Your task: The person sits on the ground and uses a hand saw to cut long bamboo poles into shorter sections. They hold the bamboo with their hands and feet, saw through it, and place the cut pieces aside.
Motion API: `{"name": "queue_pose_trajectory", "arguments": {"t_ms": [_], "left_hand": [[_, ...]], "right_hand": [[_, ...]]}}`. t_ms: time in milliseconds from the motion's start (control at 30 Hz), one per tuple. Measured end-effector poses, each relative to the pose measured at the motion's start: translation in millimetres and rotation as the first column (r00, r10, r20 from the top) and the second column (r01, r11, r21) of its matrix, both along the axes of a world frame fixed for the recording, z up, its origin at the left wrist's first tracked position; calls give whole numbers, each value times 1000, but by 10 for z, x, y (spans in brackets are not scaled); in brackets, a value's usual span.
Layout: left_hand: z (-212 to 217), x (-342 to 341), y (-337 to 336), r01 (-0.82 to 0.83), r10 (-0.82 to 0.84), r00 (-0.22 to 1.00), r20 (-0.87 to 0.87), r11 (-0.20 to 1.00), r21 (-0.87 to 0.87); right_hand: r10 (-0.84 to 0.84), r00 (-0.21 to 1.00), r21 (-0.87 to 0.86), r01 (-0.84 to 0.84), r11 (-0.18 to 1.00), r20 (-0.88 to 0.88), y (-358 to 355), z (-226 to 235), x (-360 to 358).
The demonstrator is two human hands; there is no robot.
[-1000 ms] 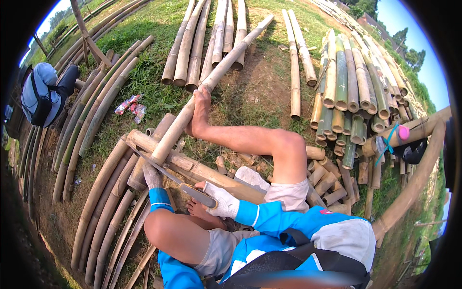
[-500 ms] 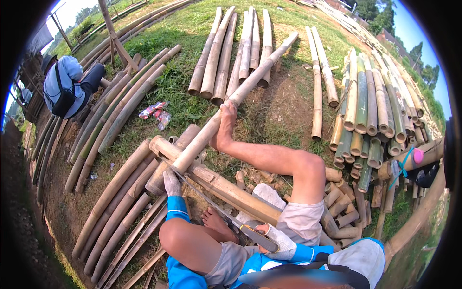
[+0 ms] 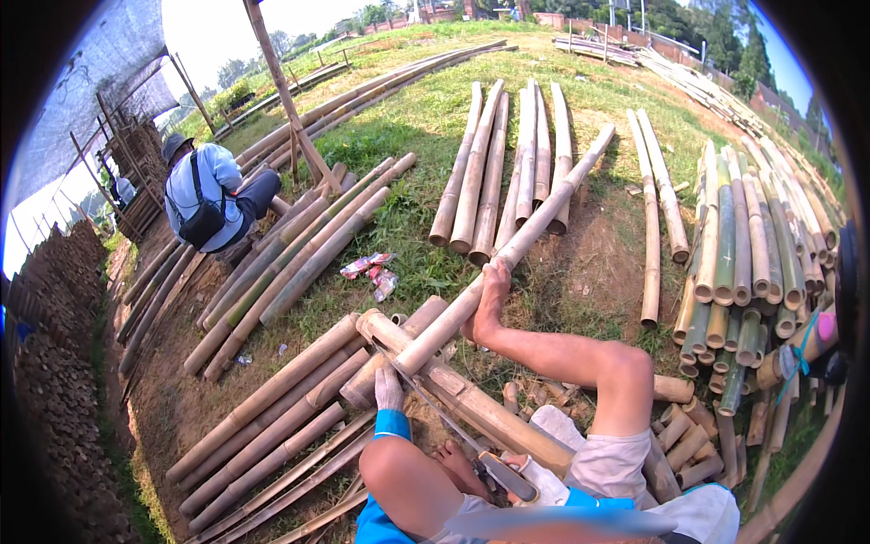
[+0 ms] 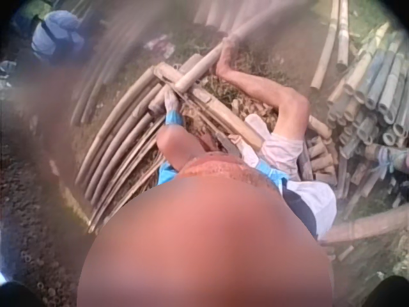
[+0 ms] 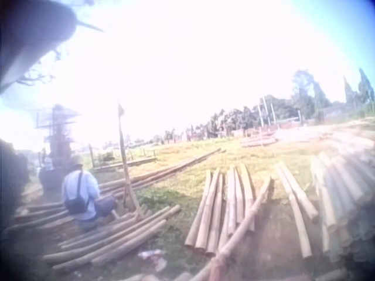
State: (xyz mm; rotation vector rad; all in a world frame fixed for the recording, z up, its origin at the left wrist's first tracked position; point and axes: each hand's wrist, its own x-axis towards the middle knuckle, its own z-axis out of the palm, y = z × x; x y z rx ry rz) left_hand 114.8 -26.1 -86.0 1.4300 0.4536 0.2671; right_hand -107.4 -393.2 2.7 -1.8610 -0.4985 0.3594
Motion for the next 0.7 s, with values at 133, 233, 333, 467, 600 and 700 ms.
{"name": "queue_pose_trajectory", "arguments": {"t_ms": [133,233,333,467,600,700], "left_hand": [[-61,98,-14,3,-3,1000,6,1000,-4],[-54,93,-36,6,-6,1000,13,1000,14],[-44,3,-62,3,-3,1000,12,1000,12],[-19,-91,-63,-6,6,1000,1,1000,23],[-49,-24,-60,2,-2,1000,14,1000,22],[-119,93,-57,5,-5,1000,20,1000,9]], "right_hand": [[392,819,452,-187,872,-419,-297,69,-128],[-36,992,-48,42,998,123,382,445,319],[-136,949,125,104,987,284,1338,587,1190],[-130,974,63,120,991,183,1458,286,1289],[-120,944,49,110,993,309,388,129,224],[-51,997,-22,53,998,53,-227,321,-397]]}}
